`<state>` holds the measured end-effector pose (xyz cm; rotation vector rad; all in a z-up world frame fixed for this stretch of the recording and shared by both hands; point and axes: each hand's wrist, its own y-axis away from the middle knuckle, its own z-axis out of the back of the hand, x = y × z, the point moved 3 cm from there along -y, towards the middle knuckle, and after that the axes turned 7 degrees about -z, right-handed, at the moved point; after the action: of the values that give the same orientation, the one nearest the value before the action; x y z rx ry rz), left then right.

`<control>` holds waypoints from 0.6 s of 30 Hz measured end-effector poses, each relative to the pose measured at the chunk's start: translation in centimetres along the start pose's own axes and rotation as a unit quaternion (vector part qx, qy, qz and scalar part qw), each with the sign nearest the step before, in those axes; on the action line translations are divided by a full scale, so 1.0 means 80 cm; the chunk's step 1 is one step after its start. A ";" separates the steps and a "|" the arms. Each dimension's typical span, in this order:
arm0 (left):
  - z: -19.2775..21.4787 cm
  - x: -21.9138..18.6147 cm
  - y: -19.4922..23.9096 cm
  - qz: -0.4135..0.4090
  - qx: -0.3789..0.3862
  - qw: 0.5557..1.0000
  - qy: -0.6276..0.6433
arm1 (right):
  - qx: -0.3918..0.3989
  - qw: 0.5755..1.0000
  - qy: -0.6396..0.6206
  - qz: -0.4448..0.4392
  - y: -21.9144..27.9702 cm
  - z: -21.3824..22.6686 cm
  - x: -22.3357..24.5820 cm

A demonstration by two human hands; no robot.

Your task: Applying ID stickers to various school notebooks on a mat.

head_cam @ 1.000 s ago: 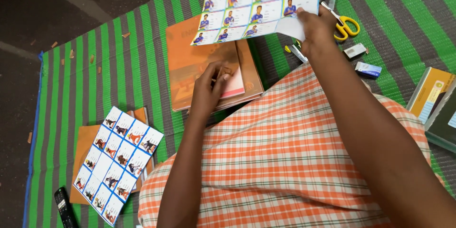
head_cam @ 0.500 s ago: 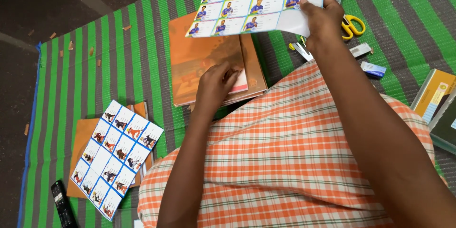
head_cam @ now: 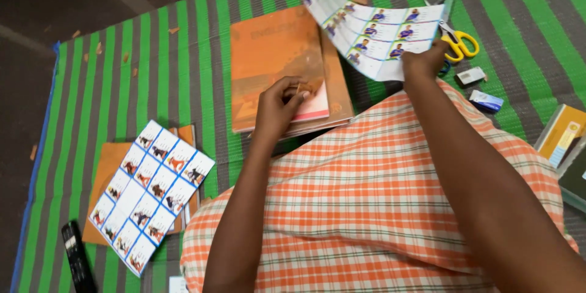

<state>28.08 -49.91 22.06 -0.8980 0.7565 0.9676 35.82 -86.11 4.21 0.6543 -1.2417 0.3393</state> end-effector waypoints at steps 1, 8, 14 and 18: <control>0.001 0.007 0.000 0.004 -0.009 1.000 0.001 | 0.007 1.000 0.005 0.004 0.004 0.003 0.002; 0.000 0.033 -0.013 0.008 -0.031 0.980 0.197 | 0.091 0.835 0.233 0.490 0.177 0.029 0.174; 0.003 0.030 -0.017 -0.014 -0.074 0.959 0.274 | 0.444 0.829 0.132 0.314 0.284 -0.001 0.189; 0.007 0.009 -0.016 0.004 -0.087 0.952 0.293 | 0.550 0.833 -0.006 0.065 0.304 -0.009 0.175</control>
<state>29.60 -49.49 22.02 -1.3660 1.1879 0.7830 26.69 -68.39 23.99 1.5502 -1.0188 1.2103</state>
